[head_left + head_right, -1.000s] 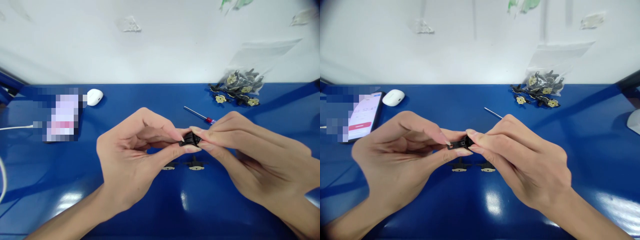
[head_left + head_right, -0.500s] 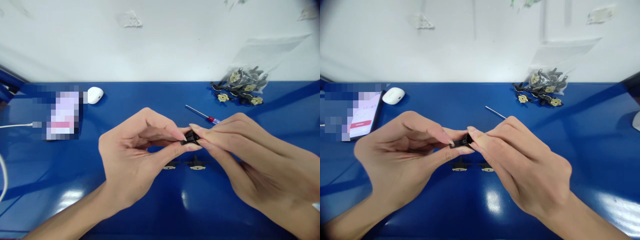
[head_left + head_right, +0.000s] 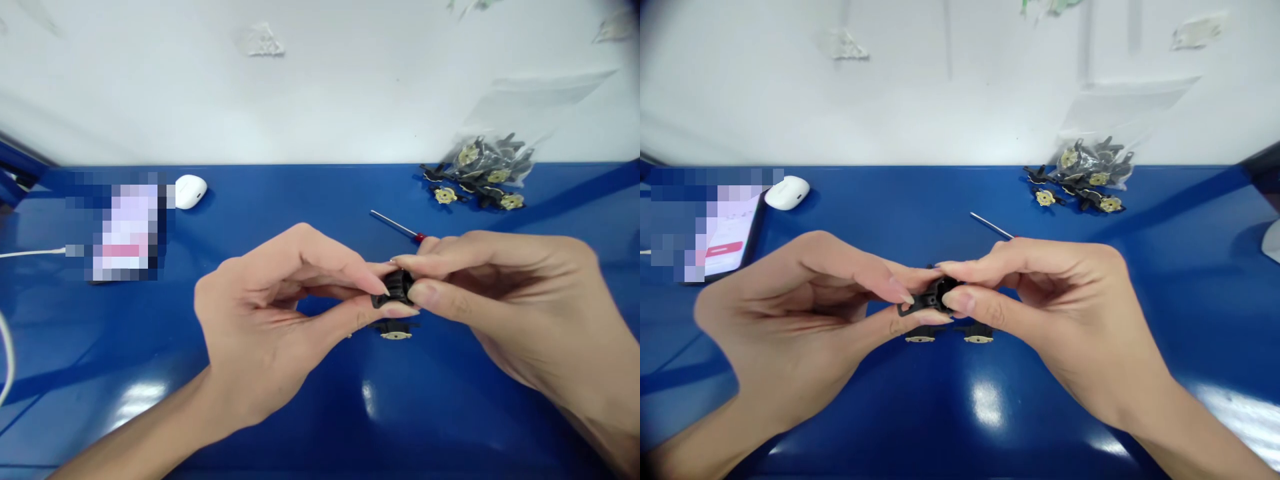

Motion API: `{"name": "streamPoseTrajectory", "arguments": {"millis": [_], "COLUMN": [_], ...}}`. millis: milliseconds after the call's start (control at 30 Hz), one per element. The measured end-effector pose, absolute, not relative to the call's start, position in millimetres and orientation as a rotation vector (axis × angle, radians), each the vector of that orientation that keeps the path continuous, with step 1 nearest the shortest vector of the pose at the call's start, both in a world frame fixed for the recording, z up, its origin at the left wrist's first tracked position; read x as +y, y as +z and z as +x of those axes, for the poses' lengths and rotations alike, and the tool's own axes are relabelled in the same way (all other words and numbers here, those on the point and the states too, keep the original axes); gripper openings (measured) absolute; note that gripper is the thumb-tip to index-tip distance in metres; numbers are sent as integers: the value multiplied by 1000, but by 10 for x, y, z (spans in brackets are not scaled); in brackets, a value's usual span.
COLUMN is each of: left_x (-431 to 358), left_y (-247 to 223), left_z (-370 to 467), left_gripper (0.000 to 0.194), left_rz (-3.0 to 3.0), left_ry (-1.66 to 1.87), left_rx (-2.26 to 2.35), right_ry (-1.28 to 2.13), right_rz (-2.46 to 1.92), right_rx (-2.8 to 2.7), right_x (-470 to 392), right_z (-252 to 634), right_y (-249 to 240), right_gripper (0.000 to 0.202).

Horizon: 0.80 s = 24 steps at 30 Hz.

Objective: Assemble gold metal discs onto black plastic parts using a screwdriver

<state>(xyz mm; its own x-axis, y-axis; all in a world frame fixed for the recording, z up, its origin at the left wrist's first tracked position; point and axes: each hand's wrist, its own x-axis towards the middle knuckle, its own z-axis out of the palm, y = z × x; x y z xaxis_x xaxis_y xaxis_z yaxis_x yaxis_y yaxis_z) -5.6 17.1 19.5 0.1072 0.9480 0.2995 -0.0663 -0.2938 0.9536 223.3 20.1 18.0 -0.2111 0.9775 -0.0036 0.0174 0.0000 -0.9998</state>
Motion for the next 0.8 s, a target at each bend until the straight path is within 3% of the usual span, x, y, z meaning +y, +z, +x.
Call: {"name": "streamPoseTrajectory", "arguments": {"millis": [200, 367, 567, 800], "left_x": [166, 201, 217, 217], "left_y": [190, 148, 158, 150], "left_z": [-26, 8, 48, 91], "left_gripper": [37, 49, 33, 36], "left_rz": [1390, 1293, 1268, 1187], "left_ry": [1326, 1277, 1205, 1163], "left_rx": [913, 813, 847, 836], "right_ry": [1634, 1677, 1695, 1848], "right_rz": [-1007, -982, -959, -1025], "right_rx": [-1268, -1241, -1173, -1056], "right_x": [249, 282, 291, 309], "right_z": [2329, 2340, 2329, 2331], "right_y": [135, 179, 185, 234], "right_gripper": [25, 25, 24, 22]}}
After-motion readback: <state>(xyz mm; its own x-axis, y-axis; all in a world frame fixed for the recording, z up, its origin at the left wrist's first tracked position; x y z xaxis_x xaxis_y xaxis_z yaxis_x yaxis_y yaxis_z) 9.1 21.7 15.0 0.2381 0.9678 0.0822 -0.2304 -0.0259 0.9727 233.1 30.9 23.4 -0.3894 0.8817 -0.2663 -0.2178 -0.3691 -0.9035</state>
